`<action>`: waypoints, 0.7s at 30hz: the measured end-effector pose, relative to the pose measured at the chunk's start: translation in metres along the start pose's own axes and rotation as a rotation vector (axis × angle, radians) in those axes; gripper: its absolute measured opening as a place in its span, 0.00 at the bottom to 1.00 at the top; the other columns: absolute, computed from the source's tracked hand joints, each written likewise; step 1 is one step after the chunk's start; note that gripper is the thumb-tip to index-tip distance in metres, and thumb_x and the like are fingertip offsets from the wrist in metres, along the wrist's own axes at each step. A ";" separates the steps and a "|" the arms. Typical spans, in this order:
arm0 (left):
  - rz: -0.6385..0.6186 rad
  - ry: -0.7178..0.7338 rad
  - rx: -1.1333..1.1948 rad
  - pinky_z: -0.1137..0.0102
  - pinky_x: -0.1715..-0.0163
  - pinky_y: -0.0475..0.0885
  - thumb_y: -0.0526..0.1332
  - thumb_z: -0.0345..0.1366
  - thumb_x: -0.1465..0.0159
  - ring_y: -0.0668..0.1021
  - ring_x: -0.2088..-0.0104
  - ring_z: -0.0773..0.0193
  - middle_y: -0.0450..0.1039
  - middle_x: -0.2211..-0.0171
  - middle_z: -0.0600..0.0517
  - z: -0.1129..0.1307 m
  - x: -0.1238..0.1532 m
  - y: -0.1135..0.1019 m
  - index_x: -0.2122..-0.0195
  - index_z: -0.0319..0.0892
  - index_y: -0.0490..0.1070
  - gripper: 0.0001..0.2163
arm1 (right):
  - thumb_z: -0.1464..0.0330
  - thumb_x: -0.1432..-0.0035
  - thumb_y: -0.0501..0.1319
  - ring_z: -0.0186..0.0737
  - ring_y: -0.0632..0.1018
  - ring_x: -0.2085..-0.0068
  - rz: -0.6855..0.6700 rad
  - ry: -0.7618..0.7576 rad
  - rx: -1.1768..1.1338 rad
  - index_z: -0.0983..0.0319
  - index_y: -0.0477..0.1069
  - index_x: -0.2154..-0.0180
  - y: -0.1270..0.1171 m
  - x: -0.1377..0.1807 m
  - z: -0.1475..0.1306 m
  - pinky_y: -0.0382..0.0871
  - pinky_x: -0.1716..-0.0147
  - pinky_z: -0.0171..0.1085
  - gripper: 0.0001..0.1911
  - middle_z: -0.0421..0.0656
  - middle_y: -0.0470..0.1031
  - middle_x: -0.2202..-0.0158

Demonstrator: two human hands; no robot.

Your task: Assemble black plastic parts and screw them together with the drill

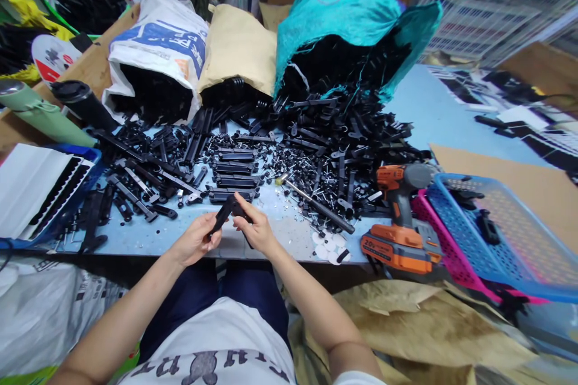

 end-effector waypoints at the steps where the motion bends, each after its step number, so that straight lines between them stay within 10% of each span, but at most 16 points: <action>1: 0.013 -0.002 0.064 0.81 0.86 0.52 0.63 0.45 0.43 0.63 0.85 0.76 0.63 0.83 0.58 -0.005 0.001 -0.004 0.63 0.38 0.66 0.15 | 0.57 0.37 0.49 0.34 0.75 0.66 -0.037 -0.035 0.082 0.56 0.55 0.39 -0.001 -0.007 -0.002 0.72 0.64 0.38 0.26 0.45 0.71 0.55; 9: 0.389 -0.088 0.597 0.74 0.72 0.72 0.55 0.32 0.36 0.75 0.72 0.69 0.70 0.73 0.52 -0.073 0.018 -0.049 0.65 0.39 0.68 0.04 | 0.68 0.35 0.45 0.46 0.66 0.51 -0.100 0.045 1.099 0.65 0.64 0.46 -0.064 -0.165 0.054 0.62 0.56 0.41 0.19 0.52 0.69 0.52; 13: 0.474 -0.066 0.531 0.69 0.65 0.74 0.54 0.31 0.36 0.79 0.64 0.62 0.75 0.64 0.43 -0.078 0.025 -0.051 0.64 0.37 0.68 0.05 | 0.77 0.38 0.46 0.48 0.63 0.51 -0.228 0.089 1.254 0.71 0.68 0.53 -0.069 -0.218 0.081 0.58 0.58 0.41 0.17 0.57 0.69 0.54; 17: 0.440 -0.106 0.257 0.64 0.59 0.73 0.58 0.34 0.38 0.79 0.62 0.58 0.76 0.62 0.40 -0.075 0.037 -0.055 0.63 0.34 0.70 0.08 | 0.75 0.37 0.46 0.49 0.61 0.50 -0.228 0.069 1.263 0.70 0.68 0.53 -0.073 -0.222 0.071 0.54 0.56 0.43 0.16 0.57 0.67 0.52; 21: 0.468 -0.228 -0.498 0.64 0.71 0.72 0.59 0.43 0.40 0.77 0.76 0.59 0.76 0.72 0.45 -0.054 0.055 -0.080 0.65 0.37 0.72 0.13 | 0.68 0.34 0.43 0.47 0.64 0.52 -0.177 -0.144 1.257 0.64 0.61 0.46 -0.073 -0.165 0.021 0.57 0.57 0.42 0.19 0.52 0.64 0.47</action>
Point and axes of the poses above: each hand's wrist, its own x-axis away from the middle knuckle, its own y-axis out of the palm, z = x × y, the point moved 10 cm from there along -x, towards the middle knuckle
